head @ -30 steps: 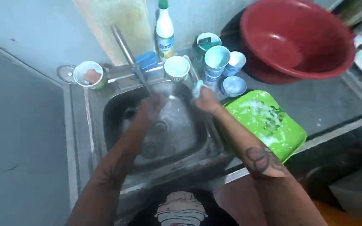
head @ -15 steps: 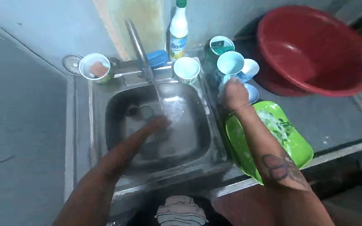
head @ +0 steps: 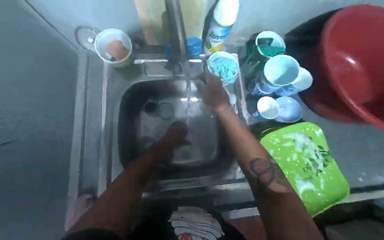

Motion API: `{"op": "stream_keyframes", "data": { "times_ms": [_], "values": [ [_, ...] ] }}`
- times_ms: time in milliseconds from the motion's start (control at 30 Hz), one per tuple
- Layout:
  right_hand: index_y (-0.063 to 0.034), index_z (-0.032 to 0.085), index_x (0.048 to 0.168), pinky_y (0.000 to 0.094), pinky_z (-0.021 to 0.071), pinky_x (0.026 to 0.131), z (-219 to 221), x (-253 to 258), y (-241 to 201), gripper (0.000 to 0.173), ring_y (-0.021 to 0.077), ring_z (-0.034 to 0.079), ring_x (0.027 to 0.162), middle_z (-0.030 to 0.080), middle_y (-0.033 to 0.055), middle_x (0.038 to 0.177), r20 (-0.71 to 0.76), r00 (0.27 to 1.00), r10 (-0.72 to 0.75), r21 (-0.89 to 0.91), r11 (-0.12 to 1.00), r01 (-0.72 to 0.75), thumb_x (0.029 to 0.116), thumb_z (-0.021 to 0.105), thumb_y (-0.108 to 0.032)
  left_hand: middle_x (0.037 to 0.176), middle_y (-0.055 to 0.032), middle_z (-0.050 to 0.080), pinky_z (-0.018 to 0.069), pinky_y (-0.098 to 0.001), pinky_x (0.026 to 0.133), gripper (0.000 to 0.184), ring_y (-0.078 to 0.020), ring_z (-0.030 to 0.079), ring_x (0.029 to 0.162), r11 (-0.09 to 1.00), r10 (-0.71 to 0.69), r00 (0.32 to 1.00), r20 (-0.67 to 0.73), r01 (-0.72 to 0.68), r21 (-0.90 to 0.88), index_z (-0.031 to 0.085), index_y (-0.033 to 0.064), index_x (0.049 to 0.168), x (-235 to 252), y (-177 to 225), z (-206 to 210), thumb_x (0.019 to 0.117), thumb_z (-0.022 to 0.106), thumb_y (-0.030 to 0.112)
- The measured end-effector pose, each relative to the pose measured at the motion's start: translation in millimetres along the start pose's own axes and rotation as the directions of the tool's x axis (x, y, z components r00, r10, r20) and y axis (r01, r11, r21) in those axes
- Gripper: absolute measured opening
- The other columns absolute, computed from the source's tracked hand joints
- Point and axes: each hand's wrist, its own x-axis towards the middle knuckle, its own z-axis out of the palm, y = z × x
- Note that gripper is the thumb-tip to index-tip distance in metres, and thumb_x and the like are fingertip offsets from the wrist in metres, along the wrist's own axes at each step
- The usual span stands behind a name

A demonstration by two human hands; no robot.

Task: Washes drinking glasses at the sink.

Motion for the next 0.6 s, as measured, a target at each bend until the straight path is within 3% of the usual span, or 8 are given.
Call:
{"op": "stream_keyframes", "data": {
  "times_ms": [67, 133, 200, 300, 333, 467, 533, 600],
  "values": [
    [0.0084, 0.059, 0.126, 0.0312, 0.0574, 0.077, 39.4, -6.7, 10.4, 0.029, 0.0161, 0.067, 0.082, 0.068, 0.0150, 0.101, 0.226, 0.956, 0.185, 0.433, 0.860, -0.269, 0.1080, 0.046, -0.011, 0.134, -0.0258, 0.060, 0.0368, -0.0631, 0.112, 0.067, -0.0442, 0.051, 0.132, 0.999, 0.040, 0.998, -0.039, -0.041, -0.033, 0.069, -0.0008, 0.122, 2.4, -6.3, 5.7, 0.0898, 0.070, 0.058],
    [0.0039, 0.058, 0.121, 0.0269, 0.0581, 0.069, 62.9, -14.0, 14.5, 0.021, 0.0114, 0.065, 0.072, 0.065, 0.0067, 0.088, 0.387, 0.876, 0.289, 0.706, 0.518, -0.483, 0.1057, 0.048, -0.006, 0.130, -0.0255, 0.063, 0.0391, -0.0619, 0.111, 0.060, -0.0435, 0.055, 0.128, 0.993, 0.095, 0.991, -0.096, -0.101, -0.057, 0.068, -0.0015, 0.121, 4.3, -11.7, 12.2, 0.0898, 0.074, 0.050],
    [-0.0028, 0.059, 0.112, 0.0191, 0.0511, 0.056, 74.4, -15.1, 13.2, 0.016, 0.0053, 0.055, 0.059, 0.057, -0.0014, 0.075, 0.469, 0.820, 0.329, 0.777, 0.287, -0.560, 0.1021, 0.047, -0.003, 0.125, -0.0240, 0.065, 0.0419, -0.0606, 0.109, 0.048, -0.0418, 0.058, 0.123, 0.989, 0.121, 0.990, -0.074, -0.126, -0.077, 0.069, -0.0008, 0.120, 12.9, -20.0, 23.9, 0.0949, 0.072, 0.039],
    [-0.0060, 0.058, 0.102, 0.0134, 0.0327, 0.038, 80.9, -11.1, 9.1, 0.020, -0.0001, 0.036, 0.041, 0.042, -0.0068, 0.058, 0.512, 0.798, 0.319, 0.835, 0.036, -0.550, 0.1084, 0.041, -0.014, 0.128, -0.0263, 0.063, 0.0415, -0.0613, 0.108, 0.035, -0.0434, 0.058, 0.124, 0.986, 0.104, 0.994, -0.039, -0.108, -0.127, 0.065, -0.0030, 0.126, 6.2, -14.4, 15.3, 0.0991, 0.065, 0.019],
    [-0.0094, 0.055, 0.099, 0.0135, 0.0321, 0.038, 80.3, -11.2, 8.1, 0.023, -0.0002, 0.035, 0.040, 0.041, -0.0072, 0.058, 0.521, 0.797, 0.305, 0.835, 0.009, -0.550, 0.1099, 0.037, -0.019, 0.126, -0.0279, 0.063, 0.0423, -0.0609, 0.107, 0.033, -0.0440, 0.058, 0.123, 0.979, 0.099, 0.992, -0.074, -0.110, -0.173, 0.065, -0.0054, 0.123, -4.7, -9.3, 5.0, 0.0988, 0.064, 0.016],
    [-0.0197, 0.039, 0.071, 0.0192, 0.0284, 0.037, 69.0, -11.3, -2.3, 0.044, 0.0039, 0.028, 0.037, 0.031, -0.0085, 0.048, 0.491, 0.822, 0.288, 0.807, 0.205, -0.554, 0.1122, 0.032, -0.034, 0.129, -0.0293, 0.062, 0.0427, -0.0592, 0.107, 0.038, -0.0438, 0.058, 0.123, 0.923, -0.107, 0.981, -0.162, 0.037, -0.382, 0.060, -0.0062, 0.132, -58.8, 9.2, -46.0, 0.1036, 0.059, 0.019],
    [-0.0190, 0.043, 0.078, 0.0199, 0.0316, 0.041, 65.7, -12.0, -5.0, 0.033, 0.0049, 0.031, 0.042, 0.032, -0.0079, 0.054, 0.463, 0.831, 0.309, 0.801, 0.256, -0.541, 0.1101, 0.039, -0.027, 0.119, -0.0270, 0.066, 0.0482, -0.0635, 0.097, 0.032, -0.0443, 0.064, 0.112, 0.942, -0.184, 0.952, -0.244, 0.100, -0.319, 0.064, -0.0030, 0.125, -73.8, 7.8, -62.4, 0.1043, 0.056, 0.019],
    [-0.0146, 0.048, 0.087, 0.0199, 0.0317, 0.042, 66.4, -10.3, -10.8, 0.015, 0.0055, 0.033, 0.045, 0.039, -0.0048, 0.063, 0.407, 0.817, 0.408, 0.787, 0.297, -0.540, 0.1018, 0.049, -0.011, 0.120, -0.0305, 0.065, 0.0497, -0.0681, 0.091, 0.037, -0.0499, 0.065, 0.109, 0.954, -0.240, 0.933, -0.269, 0.174, -0.245, 0.055, -0.0021, 0.135, -85.9, 0.8, -70.2, 0.1048, 0.056, 0.019]
  ]
}}
